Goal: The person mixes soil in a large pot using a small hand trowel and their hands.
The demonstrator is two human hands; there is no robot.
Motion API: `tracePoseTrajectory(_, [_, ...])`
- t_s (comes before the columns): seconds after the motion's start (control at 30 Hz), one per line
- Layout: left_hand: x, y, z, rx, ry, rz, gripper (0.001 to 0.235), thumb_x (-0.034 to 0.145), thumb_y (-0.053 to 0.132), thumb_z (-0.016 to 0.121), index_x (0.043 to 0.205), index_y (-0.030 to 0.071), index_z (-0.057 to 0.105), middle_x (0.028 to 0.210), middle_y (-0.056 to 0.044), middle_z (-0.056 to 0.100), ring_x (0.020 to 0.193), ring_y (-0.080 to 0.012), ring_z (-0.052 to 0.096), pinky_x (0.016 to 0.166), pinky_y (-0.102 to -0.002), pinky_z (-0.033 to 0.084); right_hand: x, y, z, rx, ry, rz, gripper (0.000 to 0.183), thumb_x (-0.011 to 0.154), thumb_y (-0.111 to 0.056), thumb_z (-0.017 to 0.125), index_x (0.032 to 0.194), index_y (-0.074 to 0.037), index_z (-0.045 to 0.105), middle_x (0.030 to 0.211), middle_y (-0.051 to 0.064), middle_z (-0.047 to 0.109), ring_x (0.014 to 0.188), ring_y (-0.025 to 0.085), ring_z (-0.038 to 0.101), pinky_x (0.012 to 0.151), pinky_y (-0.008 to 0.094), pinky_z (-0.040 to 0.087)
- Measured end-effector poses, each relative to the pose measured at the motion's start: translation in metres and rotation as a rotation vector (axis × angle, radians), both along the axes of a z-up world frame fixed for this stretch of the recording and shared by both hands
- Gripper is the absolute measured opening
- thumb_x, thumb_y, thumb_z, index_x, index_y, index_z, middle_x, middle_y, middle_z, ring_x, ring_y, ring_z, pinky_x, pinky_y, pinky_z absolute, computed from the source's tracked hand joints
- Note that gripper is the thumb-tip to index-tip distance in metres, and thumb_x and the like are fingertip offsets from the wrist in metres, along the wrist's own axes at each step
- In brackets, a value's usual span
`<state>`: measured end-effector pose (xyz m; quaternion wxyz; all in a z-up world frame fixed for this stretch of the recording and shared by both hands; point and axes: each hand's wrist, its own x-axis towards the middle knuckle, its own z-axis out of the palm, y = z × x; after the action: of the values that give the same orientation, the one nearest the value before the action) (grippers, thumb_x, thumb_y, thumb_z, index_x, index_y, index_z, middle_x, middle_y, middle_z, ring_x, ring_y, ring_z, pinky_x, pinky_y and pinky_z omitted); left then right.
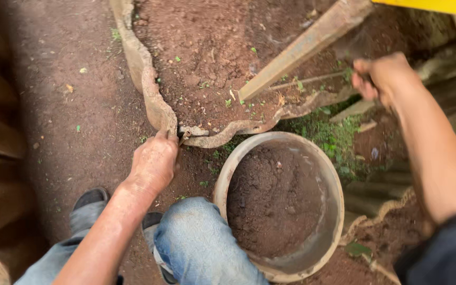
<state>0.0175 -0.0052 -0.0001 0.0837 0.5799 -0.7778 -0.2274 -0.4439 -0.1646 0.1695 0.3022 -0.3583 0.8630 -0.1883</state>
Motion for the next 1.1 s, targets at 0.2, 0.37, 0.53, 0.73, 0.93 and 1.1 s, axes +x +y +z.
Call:
tracePoseTrajectory(0.2, [0.003,-0.006,0.001,-0.047,0.033,-0.003,0.039,0.068,0.014,0.087,0.101,0.002,0.068,0.104,-0.021,0.066,0.097,-0.0386,0.068,0.084,-0.048,0.059,-0.014,0.097,-0.081,0.137,0.106,0.100,0.031,0.100,-0.022,0.066,0.083,0.004,0.069,0.065,0.013,0.064,0.045,0.017,0.050,0.039,0.035,0.037])
tracePoseTrajectory(0.37, [-0.003,-0.010,0.003,-0.046,-0.076,-0.068,0.038,0.068,0.014,0.087,0.099,0.002,0.069,0.102,-0.020,0.066,0.097,-0.0371,0.068,0.082,-0.046,0.059,-0.028,0.303,-0.120,0.056,0.199,0.227,0.033,0.093,-0.029,0.070,0.094,0.004,0.074,0.068,0.008,0.072,0.055,0.011,0.065,0.051,0.029,0.051])
tracePoseTrajectory(0.53, [-0.013,-0.012,0.006,-0.117,-0.100,-0.115,0.051,0.065,0.017,0.091,0.107,-0.003,0.068,0.100,-0.022,0.065,0.093,-0.0359,0.069,0.083,-0.045,0.060,-0.036,0.365,-0.158,0.584,0.501,0.396,0.037,0.102,-0.034,0.059,0.096,0.000,0.073,0.070,0.022,0.070,0.061,0.035,0.067,0.061,0.048,0.054])
tracePoseTrajectory(0.73, [-0.008,-0.003,0.013,-0.077,-0.111,-0.128,0.045,0.074,0.014,0.086,0.111,-0.003,0.067,0.102,-0.022,0.065,0.093,-0.0357,0.069,0.084,-0.045,0.060,-0.008,0.341,-0.257,0.226,0.491,0.451,0.042,0.097,-0.031,0.066,0.081,0.007,0.072,0.078,0.032,0.065,0.076,0.048,0.064,0.071,0.053,0.051])
tracePoseTrajectory(0.93, [-0.002,0.010,0.025,-0.049,-0.081,-0.122,0.041,0.072,0.007,0.082,0.109,-0.003,0.067,0.102,-0.021,0.065,0.096,-0.0351,0.069,0.083,-0.045,0.060,0.000,0.365,-0.249,0.301,0.292,0.301,0.040,0.095,-0.032,0.064,0.081,0.005,0.068,0.074,0.032,0.065,0.075,0.045,0.065,0.072,0.053,0.051])
tracePoseTrajectory(1.1, [0.018,0.018,0.026,-0.074,-0.057,-0.041,0.046,0.066,0.008,0.082,0.108,-0.003,0.067,0.100,-0.023,0.064,0.093,-0.0376,0.067,0.082,-0.047,0.059,0.025,0.302,-0.376,-0.087,0.352,0.496,0.021,0.086,-0.012,0.063,0.073,0.005,0.063,0.074,0.030,0.061,0.066,0.041,0.064,0.063,0.051,0.049])
